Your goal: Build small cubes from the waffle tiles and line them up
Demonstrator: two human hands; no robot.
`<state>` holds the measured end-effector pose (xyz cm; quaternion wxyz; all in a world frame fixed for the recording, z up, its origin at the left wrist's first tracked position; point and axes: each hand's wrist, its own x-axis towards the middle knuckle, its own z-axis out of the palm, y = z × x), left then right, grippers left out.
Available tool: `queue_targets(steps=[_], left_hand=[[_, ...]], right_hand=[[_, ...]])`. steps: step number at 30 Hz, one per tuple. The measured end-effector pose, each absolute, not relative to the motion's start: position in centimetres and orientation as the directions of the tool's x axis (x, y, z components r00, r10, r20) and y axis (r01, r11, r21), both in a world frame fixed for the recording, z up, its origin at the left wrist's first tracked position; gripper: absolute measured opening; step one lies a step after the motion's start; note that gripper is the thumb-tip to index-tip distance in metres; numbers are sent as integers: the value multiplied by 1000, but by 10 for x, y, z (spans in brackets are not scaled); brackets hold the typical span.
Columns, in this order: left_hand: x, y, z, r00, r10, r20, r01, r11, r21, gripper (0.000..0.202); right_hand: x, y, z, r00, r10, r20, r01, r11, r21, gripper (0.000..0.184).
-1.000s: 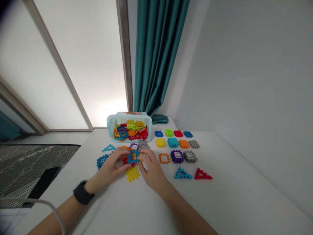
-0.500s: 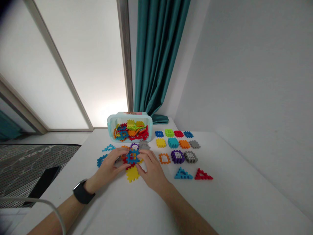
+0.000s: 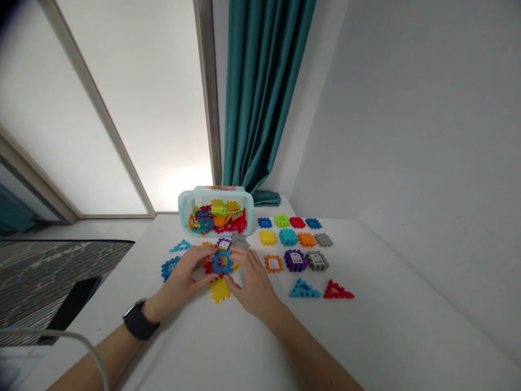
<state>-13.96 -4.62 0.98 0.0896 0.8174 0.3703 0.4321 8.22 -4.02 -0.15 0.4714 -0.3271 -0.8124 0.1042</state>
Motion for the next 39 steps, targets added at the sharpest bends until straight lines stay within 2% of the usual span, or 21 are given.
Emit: queue_targets(steps=[9,19,28,32,39], left_hand=[[-140,-48,16,356,703,617,602,-677,424,52],[-144,-47,12,350,687,636,634,-674,379,45],[-133,-47,10,316,708,632,614,-660,432,43],[-125,-45,15,316,723,614,612,-650,451,42],[-98,-38,27,370,689,623,600,-689,405,43]], right_hand=[[83,-42,0,-346,639,687,445,756,-480,35],[85,-43,3,-394,656,644,457,748,-481,38],[87,-46,11,-376,689,620,463,719,-518,39],[94,-44,18,-384,690,613,493,715,-496,43],[125,-47,25,-364,688,628,541,704,-459,42]])
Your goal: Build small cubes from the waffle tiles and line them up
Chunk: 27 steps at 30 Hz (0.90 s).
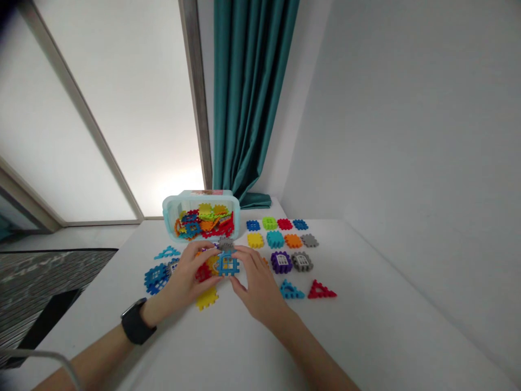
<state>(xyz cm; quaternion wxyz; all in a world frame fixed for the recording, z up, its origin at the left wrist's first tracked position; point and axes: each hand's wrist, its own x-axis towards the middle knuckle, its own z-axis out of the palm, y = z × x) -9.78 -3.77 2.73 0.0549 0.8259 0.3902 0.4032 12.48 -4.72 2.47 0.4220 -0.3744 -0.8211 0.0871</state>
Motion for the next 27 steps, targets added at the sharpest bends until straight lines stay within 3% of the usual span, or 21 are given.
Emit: queue_targets(steps=[13,20,27], left_hand=[[-5,-4,28,455,644,616,503,-756,419,43],[41,26,28,500,662,559,493,-748,444,45],[61,49,27,547,668,505,490,-744,454,25]], right_hand=[[220,-39,40,-366,715,596,691,638,-340,33],[274,-9,34,-351,766,538,695,598,-399,32],[336,42,7,-214,843,494,734,473,-488,32]])
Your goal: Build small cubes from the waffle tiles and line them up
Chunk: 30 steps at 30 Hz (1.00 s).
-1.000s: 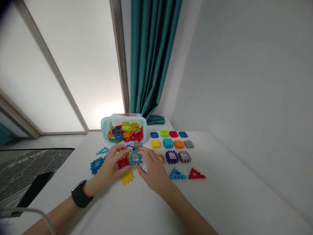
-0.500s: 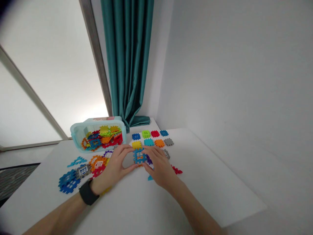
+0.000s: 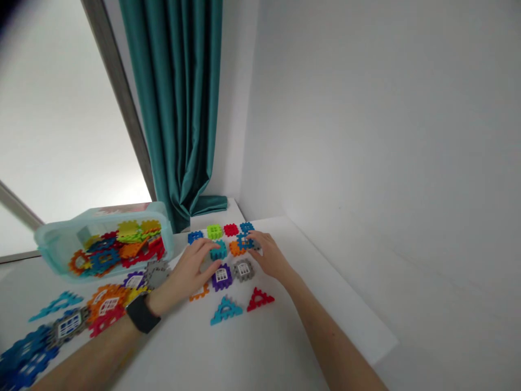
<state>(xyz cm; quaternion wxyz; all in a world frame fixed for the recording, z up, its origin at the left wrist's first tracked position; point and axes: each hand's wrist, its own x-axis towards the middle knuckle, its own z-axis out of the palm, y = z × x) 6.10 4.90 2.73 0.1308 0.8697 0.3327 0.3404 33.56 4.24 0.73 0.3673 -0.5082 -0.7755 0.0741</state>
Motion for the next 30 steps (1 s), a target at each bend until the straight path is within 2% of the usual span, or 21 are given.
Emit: queue_targets(steps=[12,19,30], left_hand=[[82,71,28,611,644,460,507,-765,398,24],[83,71,28,621,632,463,491,-774,399,20],[84,71,32,646,607,463,492,-795,355,18]], right_hand=[[382,132,-13,-124,943,309,776,287,-562,39],[383,157,-13,-205,952,228,777,300,-553,40],[384,165,-11,-258,947,189,775,320,-545,44]])
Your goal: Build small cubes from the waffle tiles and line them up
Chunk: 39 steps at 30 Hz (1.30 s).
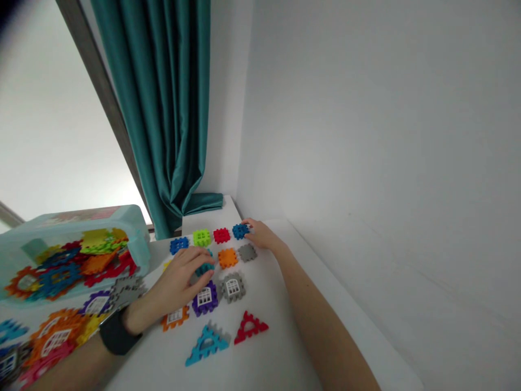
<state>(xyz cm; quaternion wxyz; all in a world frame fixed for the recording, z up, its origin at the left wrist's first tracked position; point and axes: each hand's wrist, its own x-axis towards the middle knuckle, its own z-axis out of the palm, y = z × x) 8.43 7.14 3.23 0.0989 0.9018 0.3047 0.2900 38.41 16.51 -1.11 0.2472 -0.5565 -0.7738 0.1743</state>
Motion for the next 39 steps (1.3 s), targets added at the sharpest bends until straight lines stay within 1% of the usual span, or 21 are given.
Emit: queue_targets(steps=[12,17,39], left_hand=[[84,72,30,643,622,446,503,-783,367,19],[83,72,29,640,612,464,495,-791,361,18],[82,75,26,656,612,442,499,-791,354,17]], right_hand=[[381,166,-11,-264,948,177,769,318,-555,43],[381,165,-12,-251,951,183,771,311,-556,43],[388,173,-23,-257,951,169,799,308,-516,45]])
